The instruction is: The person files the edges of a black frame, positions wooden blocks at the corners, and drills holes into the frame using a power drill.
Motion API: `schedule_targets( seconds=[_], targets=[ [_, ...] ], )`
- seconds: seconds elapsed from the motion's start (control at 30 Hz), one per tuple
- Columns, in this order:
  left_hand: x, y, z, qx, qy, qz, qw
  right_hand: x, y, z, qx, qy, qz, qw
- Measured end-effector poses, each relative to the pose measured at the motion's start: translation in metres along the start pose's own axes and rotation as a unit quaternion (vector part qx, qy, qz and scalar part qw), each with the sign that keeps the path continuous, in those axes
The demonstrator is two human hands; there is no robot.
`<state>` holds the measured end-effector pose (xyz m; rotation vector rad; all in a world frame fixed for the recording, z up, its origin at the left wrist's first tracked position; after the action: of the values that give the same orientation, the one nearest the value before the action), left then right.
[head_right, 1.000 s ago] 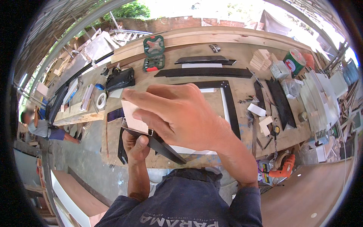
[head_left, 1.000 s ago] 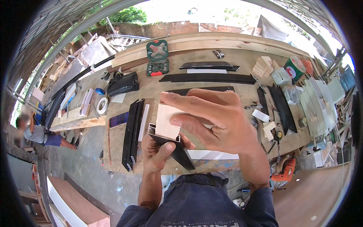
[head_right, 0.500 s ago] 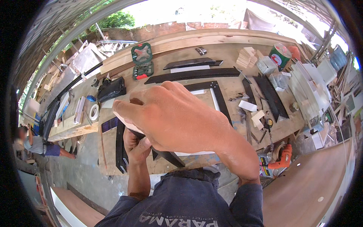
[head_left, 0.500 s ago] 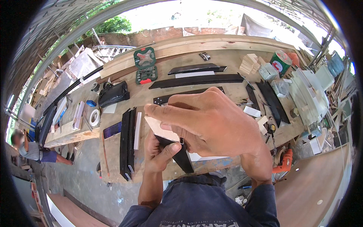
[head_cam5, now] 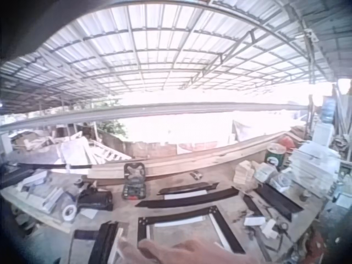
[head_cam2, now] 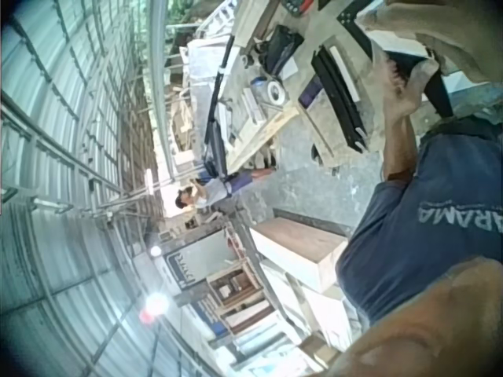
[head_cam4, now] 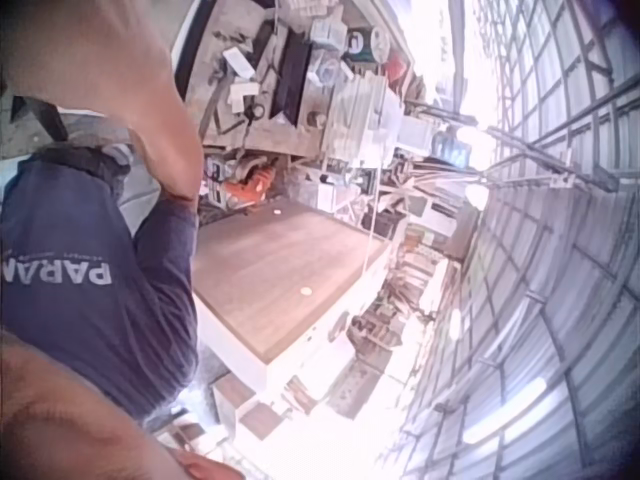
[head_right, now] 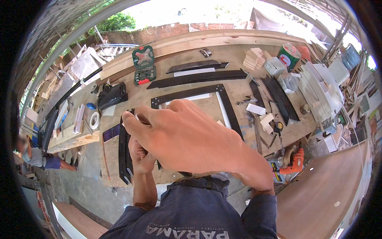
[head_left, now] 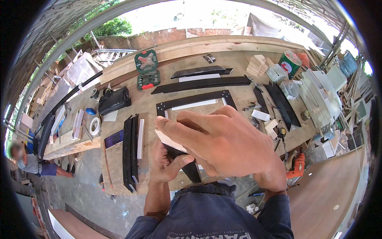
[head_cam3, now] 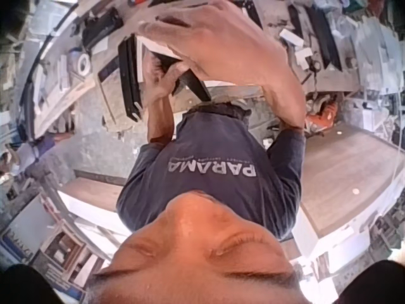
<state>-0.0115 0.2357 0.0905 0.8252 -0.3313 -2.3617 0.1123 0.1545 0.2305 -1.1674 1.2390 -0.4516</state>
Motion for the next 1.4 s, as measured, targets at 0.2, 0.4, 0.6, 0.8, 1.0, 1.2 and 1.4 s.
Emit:
schedule_targets(
  seconds=[0.2, 0.4, 0.6, 0.8, 1.0, 1.2, 1.4],
  targets=[
    [0.002, -0.005, -0.001, -0.023, 0.016, -0.027, 0.999, 0.008, 0.003, -0.005, -0.008, -0.003, -0.035, 0.999],
    [0.005, -0.006, 0.0, -0.065, 0.025, -0.051, 0.996, 0.026, 0.016, -0.011, -0.037, -0.025, -0.036, 0.998],
    [0.006, -0.005, 0.001, -0.085, 0.023, -0.051, 0.995, 0.027, 0.021, -0.015, -0.009, -0.014, -0.036, 0.999],
    [0.009, -0.007, -0.002, -0.034, 0.029, -0.02, 0.999, 0.024, 0.02, -0.019, 0.006, -0.017, -0.03, 0.999],
    [0.005, -0.006, 0.004, 0.073, -0.001, 0.022, 0.997, 0.03, 0.015, -0.001, -0.139, 0.024, -0.073, 0.987],
    [0.0, -0.011, 0.007, 0.135, -0.008, -0.015, 0.991, 0.028, 0.026, -0.002, -0.163, -0.011, 0.012, 0.986],
    [0.003, -0.017, 0.006, 0.147, 0.005, 0.012, 0.989, 0.023, 0.034, -0.001, -0.191, 0.003, 0.003, 0.982]
  ],
)
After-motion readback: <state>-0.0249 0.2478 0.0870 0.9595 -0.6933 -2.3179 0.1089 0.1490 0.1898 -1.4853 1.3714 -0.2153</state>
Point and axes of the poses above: each hand's wrist, its own x-axis away from the middle knuckle, its own y-axis out of the palm, z = x × y, the point moved 4 cm from there along -x, towards the middle knuckle, and after that the axes turned 9 degrees about x, right-handed, at the moved point
